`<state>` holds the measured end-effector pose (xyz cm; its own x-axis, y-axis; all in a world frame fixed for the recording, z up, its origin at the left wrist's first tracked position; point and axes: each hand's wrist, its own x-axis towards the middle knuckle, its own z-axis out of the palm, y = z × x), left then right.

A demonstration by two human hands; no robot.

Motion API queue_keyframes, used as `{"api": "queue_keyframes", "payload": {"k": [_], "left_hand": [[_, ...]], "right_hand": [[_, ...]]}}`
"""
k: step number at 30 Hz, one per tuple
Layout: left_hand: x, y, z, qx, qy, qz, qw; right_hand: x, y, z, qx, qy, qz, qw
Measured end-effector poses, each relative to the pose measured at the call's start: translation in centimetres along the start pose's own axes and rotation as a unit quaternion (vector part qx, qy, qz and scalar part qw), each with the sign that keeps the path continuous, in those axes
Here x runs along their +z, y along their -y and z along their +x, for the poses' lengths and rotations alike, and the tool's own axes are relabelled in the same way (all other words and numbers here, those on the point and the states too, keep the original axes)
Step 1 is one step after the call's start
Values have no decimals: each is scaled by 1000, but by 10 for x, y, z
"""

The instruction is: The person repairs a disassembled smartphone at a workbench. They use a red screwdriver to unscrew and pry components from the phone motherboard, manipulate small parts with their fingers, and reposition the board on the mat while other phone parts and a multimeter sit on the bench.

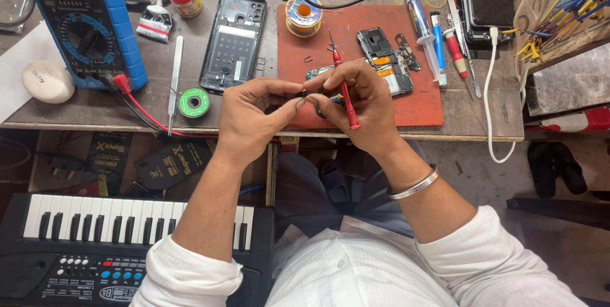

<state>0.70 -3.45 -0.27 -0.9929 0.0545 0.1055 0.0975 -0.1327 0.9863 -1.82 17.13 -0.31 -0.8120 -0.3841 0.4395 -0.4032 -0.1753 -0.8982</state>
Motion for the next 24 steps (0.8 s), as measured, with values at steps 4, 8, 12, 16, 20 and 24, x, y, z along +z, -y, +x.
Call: {"api": "queue_keyframes", "payload": {"k": [4,8,12,16,20,24], "left_hand": [[1,0,0,2,0,-1,1000],[0,0,0,13,6,-15,1000],[-1,1,-1,37,15,-18,999],[-3,2,-1,47,18,-14,999],[-3,3,0,43,21,-23,999],[-4,4,1,31,22,-27,999]], "right_hand": [[0,-1,0,10,-7,12,1000],[0,-1,0,12,-10,20,1000],[1,-2,1,8,-11,9,1000],[2,-2,1,7,-12,8,1000],[2,-2,0,4,-15,10,1000],[2,-2,1,3,-10,4,1000]]}}
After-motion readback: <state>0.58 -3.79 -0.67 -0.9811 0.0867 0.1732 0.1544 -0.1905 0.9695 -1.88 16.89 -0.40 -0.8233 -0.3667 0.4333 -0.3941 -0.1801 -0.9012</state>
